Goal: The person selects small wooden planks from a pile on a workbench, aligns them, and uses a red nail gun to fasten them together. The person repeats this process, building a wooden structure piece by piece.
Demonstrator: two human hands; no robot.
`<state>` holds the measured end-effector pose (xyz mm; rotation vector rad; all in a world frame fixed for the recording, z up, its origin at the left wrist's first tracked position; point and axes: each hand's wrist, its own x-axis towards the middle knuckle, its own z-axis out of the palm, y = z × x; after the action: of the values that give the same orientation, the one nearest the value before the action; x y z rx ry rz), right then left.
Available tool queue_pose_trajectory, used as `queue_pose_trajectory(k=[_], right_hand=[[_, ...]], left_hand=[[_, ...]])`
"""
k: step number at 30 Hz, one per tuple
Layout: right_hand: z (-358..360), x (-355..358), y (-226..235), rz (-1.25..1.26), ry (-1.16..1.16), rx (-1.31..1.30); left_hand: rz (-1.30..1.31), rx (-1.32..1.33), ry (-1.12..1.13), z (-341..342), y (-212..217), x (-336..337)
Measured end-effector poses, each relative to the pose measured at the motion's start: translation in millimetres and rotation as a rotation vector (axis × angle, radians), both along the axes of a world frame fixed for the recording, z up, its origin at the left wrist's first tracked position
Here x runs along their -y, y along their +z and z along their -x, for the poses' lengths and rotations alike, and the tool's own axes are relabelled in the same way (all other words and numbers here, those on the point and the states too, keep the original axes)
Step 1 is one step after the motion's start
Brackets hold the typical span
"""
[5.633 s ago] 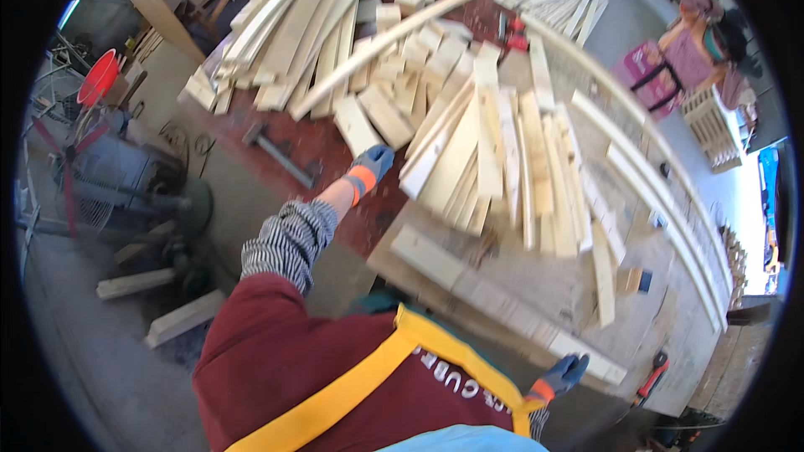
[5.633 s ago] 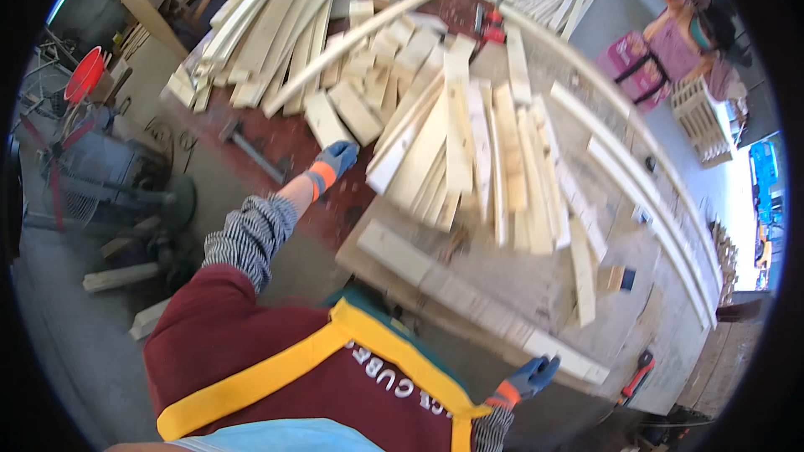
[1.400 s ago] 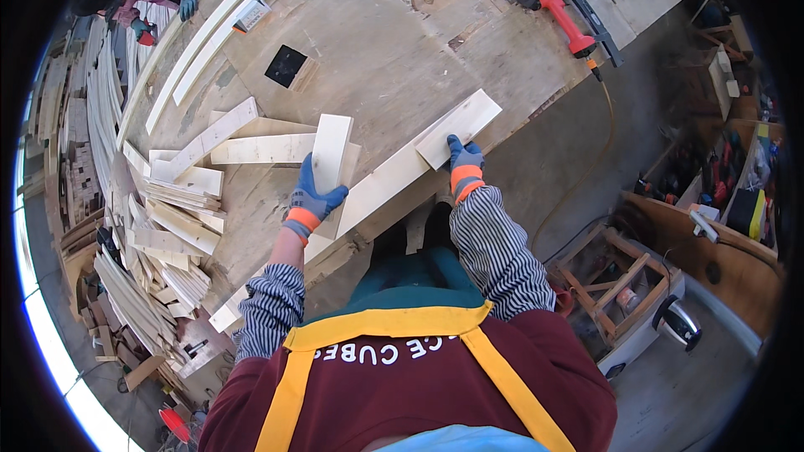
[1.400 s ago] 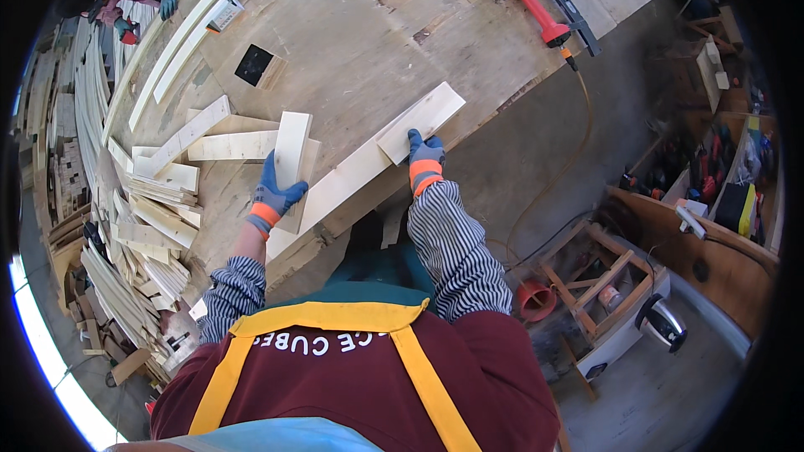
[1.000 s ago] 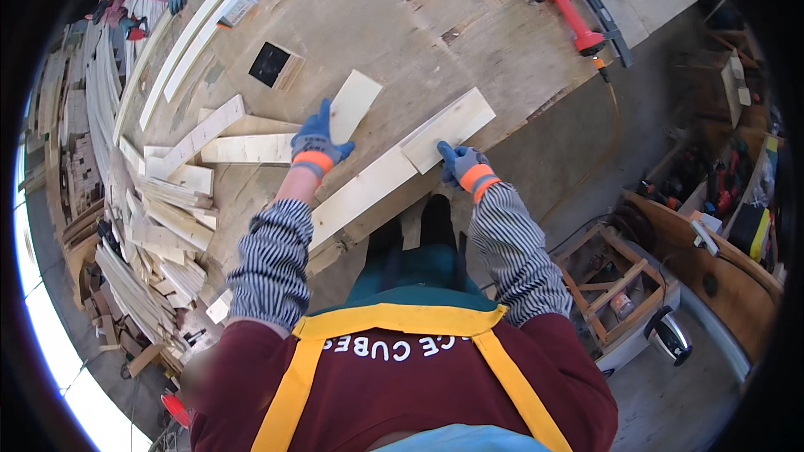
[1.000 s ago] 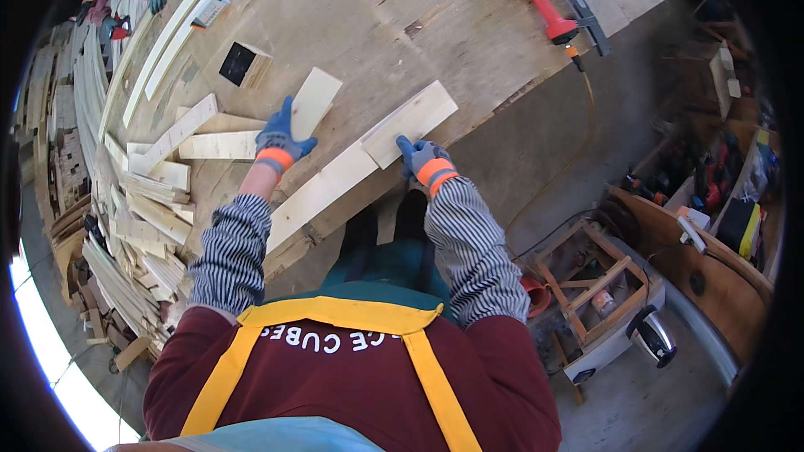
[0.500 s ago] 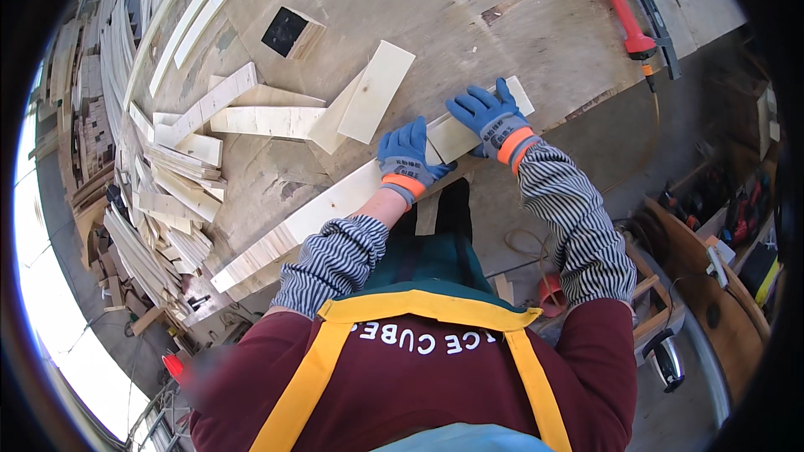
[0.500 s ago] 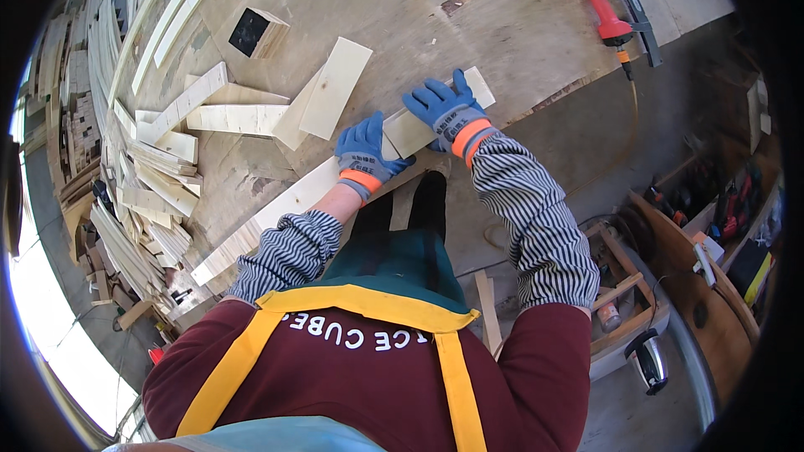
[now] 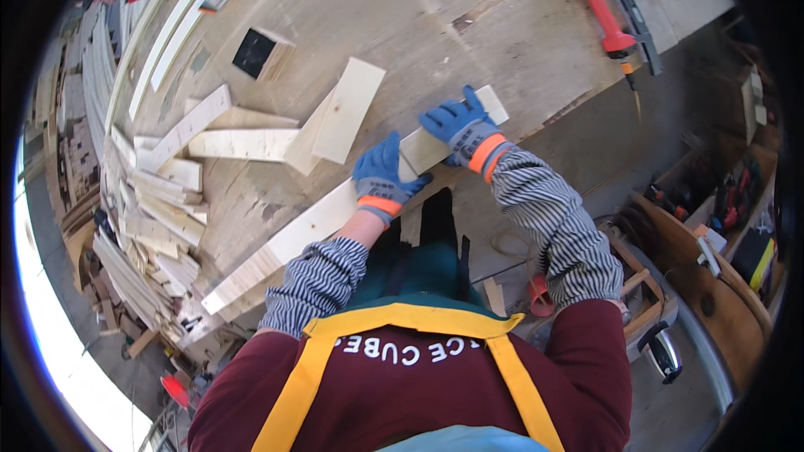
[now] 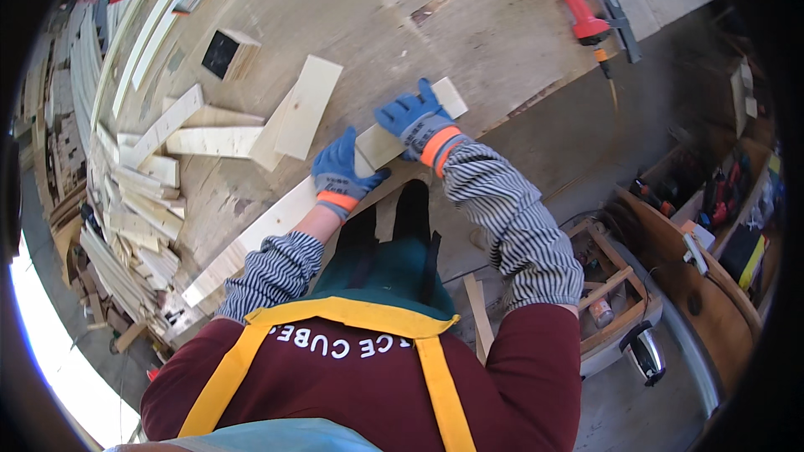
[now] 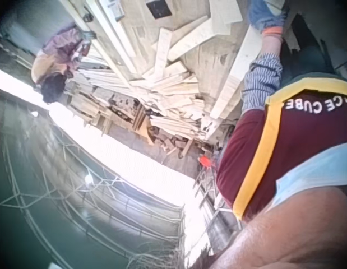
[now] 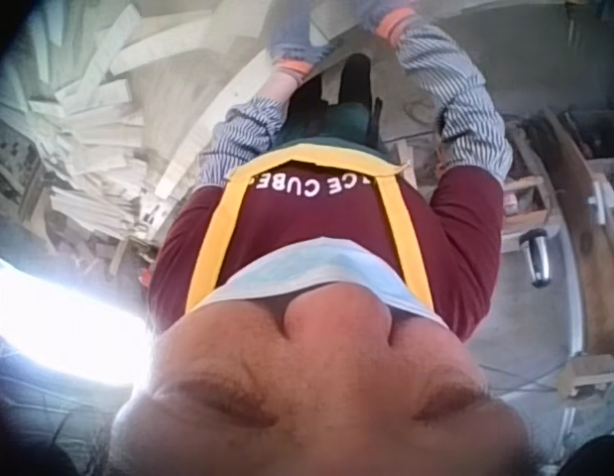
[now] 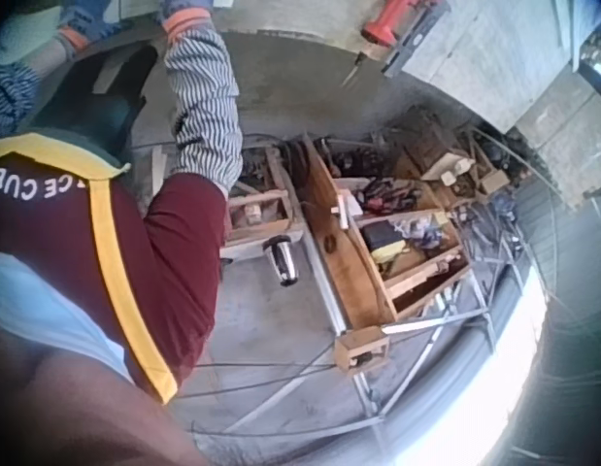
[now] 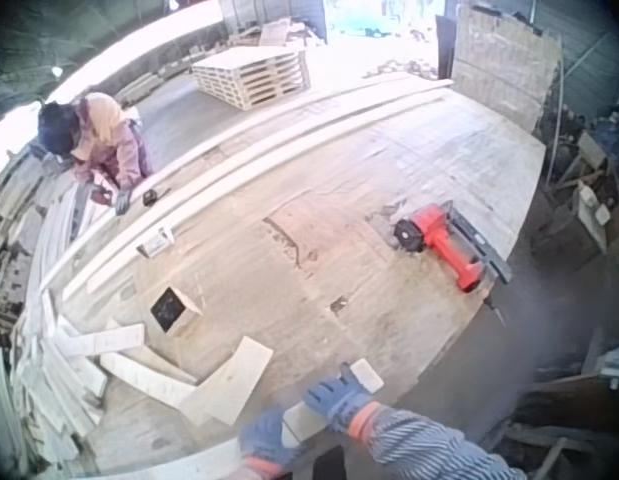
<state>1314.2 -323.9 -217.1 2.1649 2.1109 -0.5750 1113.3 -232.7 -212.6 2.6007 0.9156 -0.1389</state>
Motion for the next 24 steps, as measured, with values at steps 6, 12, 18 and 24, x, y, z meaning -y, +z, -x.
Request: queue_pose_trajectory(k=[6,12,18,24], right_hand=[[3,3,1,-0.062,-0.024,-0.031],[4,6,-5,-0.094,-0.05,-0.013],[6,10,-18,-0.175,-0.082,-0.048],[3,6,-8,-0.134,-0.059,-0.095]], left_hand=[[-0.007,-0.046,0.005,-5,-2,1],[-0.032,-0.072,0.016,-8,-1,5],[0.041,-0.124,0.056,-20,8,6],[-0.08,0.108,0.011,2,-16,1]])
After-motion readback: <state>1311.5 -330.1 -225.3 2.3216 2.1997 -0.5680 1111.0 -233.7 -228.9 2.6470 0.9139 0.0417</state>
